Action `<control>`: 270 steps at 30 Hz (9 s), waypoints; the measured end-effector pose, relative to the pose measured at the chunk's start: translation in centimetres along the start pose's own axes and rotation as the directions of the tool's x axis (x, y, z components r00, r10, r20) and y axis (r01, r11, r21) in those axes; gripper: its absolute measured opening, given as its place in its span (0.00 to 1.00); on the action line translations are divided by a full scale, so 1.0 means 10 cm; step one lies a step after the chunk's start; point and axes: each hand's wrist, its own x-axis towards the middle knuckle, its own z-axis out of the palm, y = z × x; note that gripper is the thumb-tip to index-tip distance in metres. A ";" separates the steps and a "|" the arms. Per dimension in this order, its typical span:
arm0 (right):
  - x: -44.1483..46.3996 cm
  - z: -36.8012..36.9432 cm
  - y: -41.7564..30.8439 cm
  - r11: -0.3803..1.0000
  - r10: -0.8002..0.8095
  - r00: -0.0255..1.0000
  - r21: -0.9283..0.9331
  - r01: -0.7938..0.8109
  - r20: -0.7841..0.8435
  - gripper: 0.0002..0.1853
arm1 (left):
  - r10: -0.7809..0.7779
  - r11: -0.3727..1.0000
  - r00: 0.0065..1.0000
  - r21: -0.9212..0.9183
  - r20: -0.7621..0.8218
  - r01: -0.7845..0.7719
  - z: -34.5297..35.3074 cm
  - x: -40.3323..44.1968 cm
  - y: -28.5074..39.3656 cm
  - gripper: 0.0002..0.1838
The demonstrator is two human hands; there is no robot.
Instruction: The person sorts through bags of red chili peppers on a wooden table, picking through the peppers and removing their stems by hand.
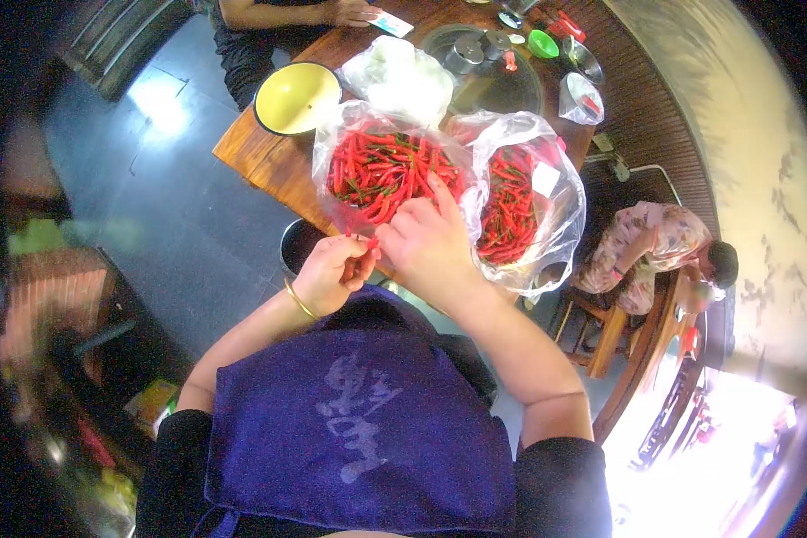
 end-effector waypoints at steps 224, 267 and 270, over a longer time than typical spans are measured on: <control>-1.53 0.98 2.05 0.637 0.672 0.532 -0.035 -0.770 0.514 0.60 | -0.046 -0.657 0.860 0.633 0.508 -0.409 1.51 1.43 -1.23 0.06; -2.05 0.69 2.49 -0.778 0.451 0.601 0.621 -0.097 0.659 0.29 | 0.737 0.181 0.657 0.888 0.163 -0.423 1.26 0.66 -0.42 0.40; -2.05 0.75 2.45 -0.593 0.572 0.566 0.776 -0.216 0.594 0.28 | 0.659 0.531 0.747 0.649 0.088 -0.545 1.30 0.68 -0.61 0.42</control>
